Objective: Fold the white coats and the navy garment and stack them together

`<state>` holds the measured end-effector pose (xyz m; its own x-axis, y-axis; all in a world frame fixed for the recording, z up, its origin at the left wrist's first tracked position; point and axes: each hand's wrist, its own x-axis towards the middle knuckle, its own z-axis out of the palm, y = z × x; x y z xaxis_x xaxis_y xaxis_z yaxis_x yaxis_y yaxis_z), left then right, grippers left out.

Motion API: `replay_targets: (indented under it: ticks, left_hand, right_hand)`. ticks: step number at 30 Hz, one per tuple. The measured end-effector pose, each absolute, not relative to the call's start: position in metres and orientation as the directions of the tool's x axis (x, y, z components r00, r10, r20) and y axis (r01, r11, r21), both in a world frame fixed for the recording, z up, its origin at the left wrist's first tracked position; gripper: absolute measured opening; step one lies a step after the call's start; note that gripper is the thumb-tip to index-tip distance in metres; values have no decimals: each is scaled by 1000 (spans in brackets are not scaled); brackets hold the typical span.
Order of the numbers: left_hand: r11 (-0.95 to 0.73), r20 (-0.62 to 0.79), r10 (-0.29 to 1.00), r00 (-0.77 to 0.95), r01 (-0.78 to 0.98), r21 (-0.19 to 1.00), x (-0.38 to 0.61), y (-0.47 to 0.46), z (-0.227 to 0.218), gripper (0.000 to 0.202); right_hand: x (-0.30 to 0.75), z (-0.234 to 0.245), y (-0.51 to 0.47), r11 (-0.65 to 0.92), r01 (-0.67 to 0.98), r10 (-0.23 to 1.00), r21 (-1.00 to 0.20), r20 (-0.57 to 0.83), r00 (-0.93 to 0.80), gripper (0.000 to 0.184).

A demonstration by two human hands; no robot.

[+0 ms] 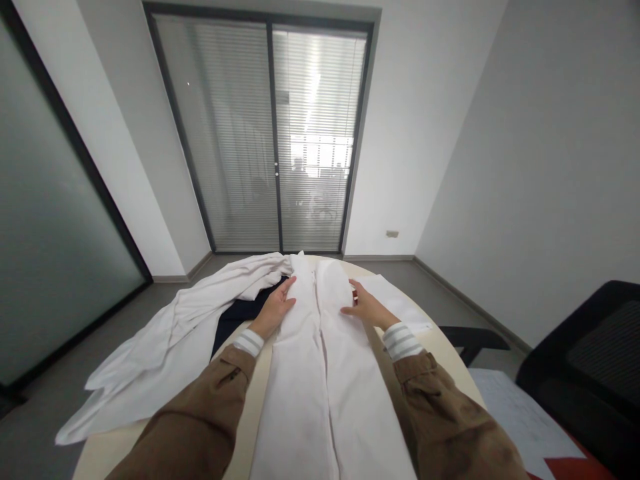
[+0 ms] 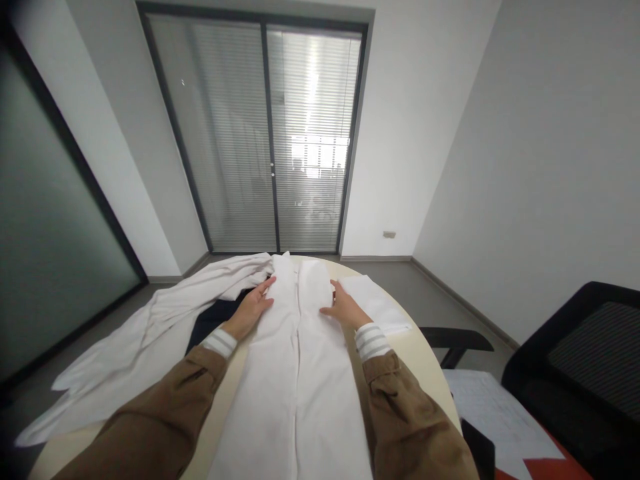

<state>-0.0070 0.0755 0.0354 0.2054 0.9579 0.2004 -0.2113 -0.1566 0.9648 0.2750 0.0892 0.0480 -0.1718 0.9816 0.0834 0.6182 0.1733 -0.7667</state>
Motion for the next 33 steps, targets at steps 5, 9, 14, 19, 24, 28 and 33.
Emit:
replay_targets:
  ticks: [5, 9, 14, 19, 24, 28, 33]
  left_hand:
    - [-185, 226, 952, 205, -201, 962, -10, 83, 22, 84]
    - [-200, 246, 947, 207, -221, 955, -11, 85, 20, 82]
    - [-232, 280, 939, 199, -235, 944, -9, 83, 22, 78]
    - [-206, 254, 953, 162, -264, 942, -6, 76, 31, 72]
    - [-164, 209, 964, 166, -252, 954, -2, 69, 39, 75]
    - [-156, 210, 961, 179, -274, 949, 0, 69, 40, 77]
    - [-237, 272, 954, 122, -244, 940, 4, 69, 39, 63]
  right_hand:
    - [260, 55, 69, 257, 842, 963, -474, 55, -264, 121]
    - [240, 75, 50, 360, 846, 895, -394, -112, -433, 51]
    - [213, 74, 40, 479, 730, 773, -487, -160, -613, 7]
    - [202, 59, 39, 514, 759, 807, -399, -74, -585, 8]
    - [200, 56, 35, 540, 774, 810, -330, -47, -585, 22]
    - [201, 63, 32, 588, 735, 746, -337, -124, -654, 36]
    - [204, 65, 33, 557, 739, 763, -379, -120, -636, 36]
